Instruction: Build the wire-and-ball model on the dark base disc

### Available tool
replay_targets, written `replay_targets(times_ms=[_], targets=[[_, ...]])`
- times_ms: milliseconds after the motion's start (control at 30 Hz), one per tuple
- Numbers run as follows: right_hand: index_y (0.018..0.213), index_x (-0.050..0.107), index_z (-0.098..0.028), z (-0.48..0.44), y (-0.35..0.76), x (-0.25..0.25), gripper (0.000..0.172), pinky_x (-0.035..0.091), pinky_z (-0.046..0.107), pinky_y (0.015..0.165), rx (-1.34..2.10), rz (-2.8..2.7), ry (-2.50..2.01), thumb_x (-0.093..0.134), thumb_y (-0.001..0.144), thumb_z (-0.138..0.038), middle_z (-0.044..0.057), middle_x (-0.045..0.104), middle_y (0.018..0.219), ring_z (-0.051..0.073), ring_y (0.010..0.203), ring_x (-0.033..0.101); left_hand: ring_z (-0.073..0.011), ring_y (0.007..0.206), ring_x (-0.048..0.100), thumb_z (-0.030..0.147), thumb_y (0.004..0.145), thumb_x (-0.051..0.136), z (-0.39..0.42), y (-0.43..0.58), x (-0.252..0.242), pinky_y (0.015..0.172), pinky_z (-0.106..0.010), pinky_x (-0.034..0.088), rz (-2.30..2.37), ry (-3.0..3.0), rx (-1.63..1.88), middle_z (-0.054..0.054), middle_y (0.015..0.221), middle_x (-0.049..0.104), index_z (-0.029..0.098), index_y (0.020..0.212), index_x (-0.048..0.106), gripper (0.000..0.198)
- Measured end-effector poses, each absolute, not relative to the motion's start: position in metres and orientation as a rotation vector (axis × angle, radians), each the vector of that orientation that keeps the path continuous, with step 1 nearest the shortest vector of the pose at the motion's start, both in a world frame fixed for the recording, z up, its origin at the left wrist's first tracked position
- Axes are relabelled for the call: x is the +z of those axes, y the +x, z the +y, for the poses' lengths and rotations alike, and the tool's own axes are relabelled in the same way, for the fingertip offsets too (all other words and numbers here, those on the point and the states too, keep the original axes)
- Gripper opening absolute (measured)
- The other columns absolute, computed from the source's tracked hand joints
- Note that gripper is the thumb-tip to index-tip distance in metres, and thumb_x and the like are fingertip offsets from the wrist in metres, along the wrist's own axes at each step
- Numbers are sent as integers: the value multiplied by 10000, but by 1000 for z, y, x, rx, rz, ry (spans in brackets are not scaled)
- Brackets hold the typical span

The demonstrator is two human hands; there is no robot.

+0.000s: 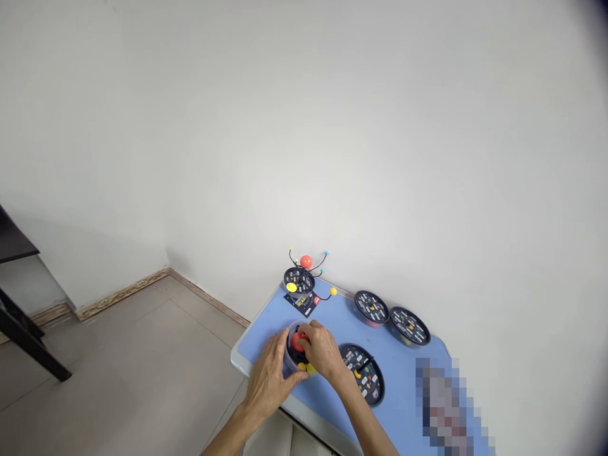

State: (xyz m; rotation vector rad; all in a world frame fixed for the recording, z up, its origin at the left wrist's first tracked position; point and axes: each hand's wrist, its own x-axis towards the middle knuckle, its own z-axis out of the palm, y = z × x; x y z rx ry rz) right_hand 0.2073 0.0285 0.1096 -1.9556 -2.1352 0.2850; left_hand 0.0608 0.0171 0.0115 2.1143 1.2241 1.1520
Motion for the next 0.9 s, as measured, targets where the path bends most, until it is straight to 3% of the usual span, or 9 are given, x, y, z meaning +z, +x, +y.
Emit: replay_targets(times_ms=[367, 667, 900], targets=[[957, 692, -199, 18, 214, 112, 269, 374, 237, 696, 201, -2094, -1996, 430, 921, -150, 61, 645, 903, 162, 791, 623, -309, 1325, 476, 255, 757, 710, 16, 60, 10, 1081, -526, 417, 1258, 2096, 1153, -108, 1432, 512, 271, 1483, 259, 855], [740, 725, -211, 11, 207, 115, 246, 371, 233, 683, 255, -2374, -1896, 521, 839, -114, 47, 687, 862, 156, 814, 627, -317, 1315, 492, 306, 809, 678, 20, 62, -2, 1055, -528, 441, 1266, 2186, 1216, -134, 1424, 519, 266, 1477, 260, 789], [863, 713, -164, 15, 192, 118, 215, 396, 284, 713, 175, -2467, -1955, 512, 838, -90, 128, 720, 955, 228, 897, 655, -311, 1307, 502, 309, 846, 624, 20, 61, 0, 1051, -525, 447, 1257, 2203, 1217, -134, 1415, 531, 258, 1467, 298, 703]])
